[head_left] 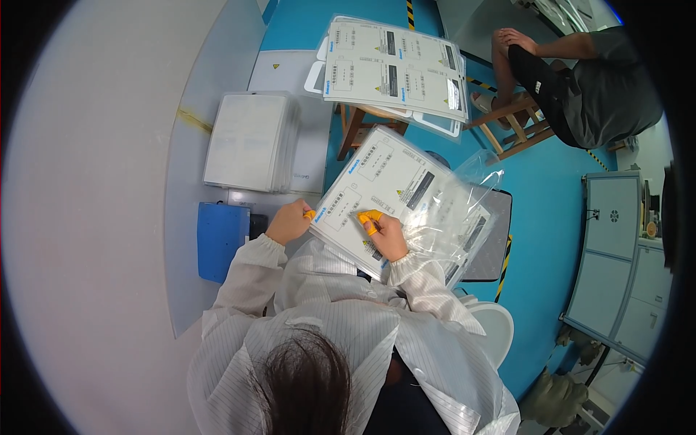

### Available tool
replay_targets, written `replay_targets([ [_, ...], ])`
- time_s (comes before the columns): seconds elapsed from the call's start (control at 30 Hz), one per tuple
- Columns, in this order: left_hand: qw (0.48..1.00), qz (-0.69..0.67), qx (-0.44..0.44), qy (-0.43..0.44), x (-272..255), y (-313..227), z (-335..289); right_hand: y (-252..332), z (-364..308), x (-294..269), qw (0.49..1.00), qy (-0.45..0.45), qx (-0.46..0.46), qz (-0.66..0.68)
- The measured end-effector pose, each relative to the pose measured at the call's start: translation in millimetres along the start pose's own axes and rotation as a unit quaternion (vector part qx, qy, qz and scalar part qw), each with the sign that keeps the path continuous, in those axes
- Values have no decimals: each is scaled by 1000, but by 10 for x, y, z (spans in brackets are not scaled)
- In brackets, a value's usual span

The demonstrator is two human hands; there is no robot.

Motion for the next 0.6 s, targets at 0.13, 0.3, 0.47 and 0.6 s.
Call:
replay_targets([
  [0.13,994,-97,-11,56,58,220,99,-7,0,11,1000,-4,-1,11],
  [0.3,953,-270,-62,121,6,181,79,-21,-4,11,1000,-9,12,20],
  [0.47,940,-291,-55,172,-102,-77,-2,332,69,90,995,24,-56,-82],
  [0.6,932,-324,-18,163,-39,-148,-26,431,199,300,981,114,-70,-138],
])
Point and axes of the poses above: each hand's wrist, its own z-axis towards the middle knuckle, its own x-axis out of the palm, y = z × x, the point moved 2 cm from there along z, towards the middle knuckle, and after that the axes turned 7 degrees about -x, right-handed, at the moved point
